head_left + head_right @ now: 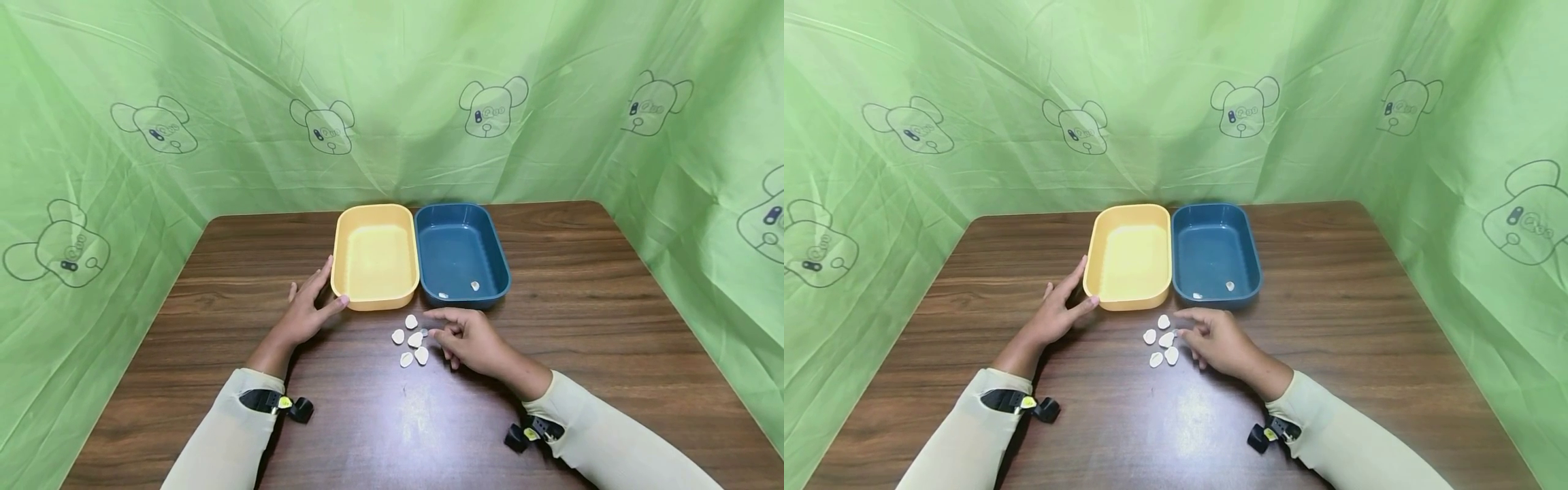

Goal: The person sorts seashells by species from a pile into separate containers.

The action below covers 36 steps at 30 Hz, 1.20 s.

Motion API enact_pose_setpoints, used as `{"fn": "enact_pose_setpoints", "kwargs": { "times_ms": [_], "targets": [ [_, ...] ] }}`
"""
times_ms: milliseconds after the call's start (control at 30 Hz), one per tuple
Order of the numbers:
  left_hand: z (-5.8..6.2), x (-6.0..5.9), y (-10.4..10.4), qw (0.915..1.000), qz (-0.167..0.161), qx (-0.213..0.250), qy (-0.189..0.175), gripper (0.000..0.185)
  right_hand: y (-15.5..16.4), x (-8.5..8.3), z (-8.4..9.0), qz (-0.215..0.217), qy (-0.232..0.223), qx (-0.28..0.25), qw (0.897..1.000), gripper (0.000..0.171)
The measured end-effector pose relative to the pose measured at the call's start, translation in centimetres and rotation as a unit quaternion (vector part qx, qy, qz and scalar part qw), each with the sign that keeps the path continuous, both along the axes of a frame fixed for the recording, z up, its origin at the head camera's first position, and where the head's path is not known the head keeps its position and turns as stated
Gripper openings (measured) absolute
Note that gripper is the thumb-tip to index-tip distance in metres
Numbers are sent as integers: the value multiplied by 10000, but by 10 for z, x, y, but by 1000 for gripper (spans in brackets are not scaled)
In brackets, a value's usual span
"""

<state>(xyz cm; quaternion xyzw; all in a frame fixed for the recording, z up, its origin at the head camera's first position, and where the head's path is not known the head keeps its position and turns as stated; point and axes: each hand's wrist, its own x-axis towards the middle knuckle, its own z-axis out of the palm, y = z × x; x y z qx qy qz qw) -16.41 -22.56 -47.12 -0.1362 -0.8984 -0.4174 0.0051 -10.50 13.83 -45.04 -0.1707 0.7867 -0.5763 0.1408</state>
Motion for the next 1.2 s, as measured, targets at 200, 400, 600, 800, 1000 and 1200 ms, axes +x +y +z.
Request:
{"fn": "enact_pose_setpoints", "kwargs": {
  "times_ms": [200,400,600,800,1000,1200],
  "targets": [
    [-2,-1,-1,10000,-18,21,-42,95,0,-1,-3,56,59,48,10000,39],
    [-14,-7,-5,9999,-85,108,88,96,0,-3,-8,171,114,171,9996,38],
    [-12,-7,-5,10000,-50,28,-61,95,1,-6,-9,183,-10,276,9995,36],
    [-6,-4,-3,9999,-16,-2,-140,93,0,-7,-9,132,-242,298,9992,35],
    [-7,-3,-3,9999,-60,98,24,95,1,-11,-12,86,-296,455,9985,36],
    [1,0,1,9999,-49,99,-60,97,0,-12,-11,85,-220,662,9975,36]
  ]
}}
